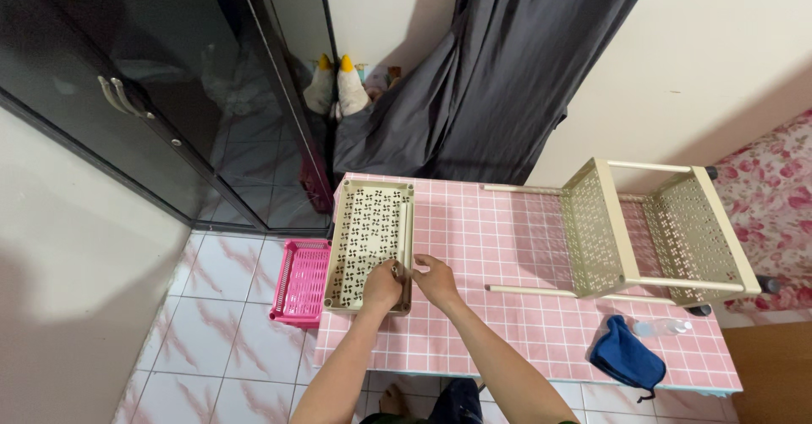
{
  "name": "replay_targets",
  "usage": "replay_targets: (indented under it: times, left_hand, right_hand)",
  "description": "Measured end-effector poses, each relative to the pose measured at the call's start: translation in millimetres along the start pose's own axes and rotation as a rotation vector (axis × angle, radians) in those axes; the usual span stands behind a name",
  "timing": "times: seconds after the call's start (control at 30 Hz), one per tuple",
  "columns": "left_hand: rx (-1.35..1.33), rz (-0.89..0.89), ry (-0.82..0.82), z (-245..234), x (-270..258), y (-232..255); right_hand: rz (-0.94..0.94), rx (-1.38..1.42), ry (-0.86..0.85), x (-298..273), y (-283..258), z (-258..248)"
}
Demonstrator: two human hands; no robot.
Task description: The person assembles a small plastic storage rack by inserting vertical rods into perforated panels and connecting them to form a frame. They repeatedly insert and remove rods to adjust the structure, then place a perforated tray onto the assembled frame.
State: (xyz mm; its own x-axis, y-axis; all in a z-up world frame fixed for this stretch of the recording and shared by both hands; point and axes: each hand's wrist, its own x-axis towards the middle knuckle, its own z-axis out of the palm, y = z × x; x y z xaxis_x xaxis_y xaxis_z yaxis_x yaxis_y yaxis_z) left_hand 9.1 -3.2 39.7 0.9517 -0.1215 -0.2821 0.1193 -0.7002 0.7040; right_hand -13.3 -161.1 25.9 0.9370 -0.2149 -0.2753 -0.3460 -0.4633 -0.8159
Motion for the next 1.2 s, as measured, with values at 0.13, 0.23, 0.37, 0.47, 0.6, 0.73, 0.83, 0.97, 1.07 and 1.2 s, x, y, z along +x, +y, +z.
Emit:
replay_targets:
  times: [0.13,0.23,0.37,0.47,0.6,0.73,0.83,0.97,1.07,1.2]
  left_hand:
    - [0.065,-0.01,0.051,-4.0,-7.6,13.9]
    - [0.159,0.041,0.11,-5.3,-18.9,31.5]
    - [0.24,0.21,0.243,0.1,-35.2,65.0]
    - [0.289,0.356,0.332,12.4,-43.9,91.5]
    - [0.292,0.389,0.213,50.4,-48.7,131.2]
    - [0.193,0.45,0.086,108.4,-55.5,168.3]
    - [0.147,0.484,-0.012,155.6,-59.6,193.8]
    - [-0.07,0.481,-0.074,220.4,-57.9,226.6]
    - [-0.179,0.356,-0.168,263.0,-41.9,257.2]
    - [-0.224,0.334,-0.28,304.5,-27.8,285.3]
  right_hand:
    - [-0.013,0.003,0.028,-8.4,-3.3,-17.1]
    - [-0.003,-0.006,0.056,-13.3,-3.8,-44.2]
    - [-0.039,-0.002,0.151,-23.3,3.3,-94.2]
    - [0.0,0.043,0.216,-29.3,17.3,-136.8]
    - [-0.203,-0.028,0.382,-32.1,51.0,-204.5]
    - [-0.174,-0.04,0.466,-42.5,95.1,-283.1]
    - [-0.19,-0.127,0.549,-49.4,125.4,-344.5]
    - [-0.207,-0.411,0.675,-55.1,168.1,-431.5]
    - [-0.113,-0.601,0.746,-60.3,197.1,-484.9]
    - [0.2,-0.678,0.662,-69.2,236.0,-546.9]
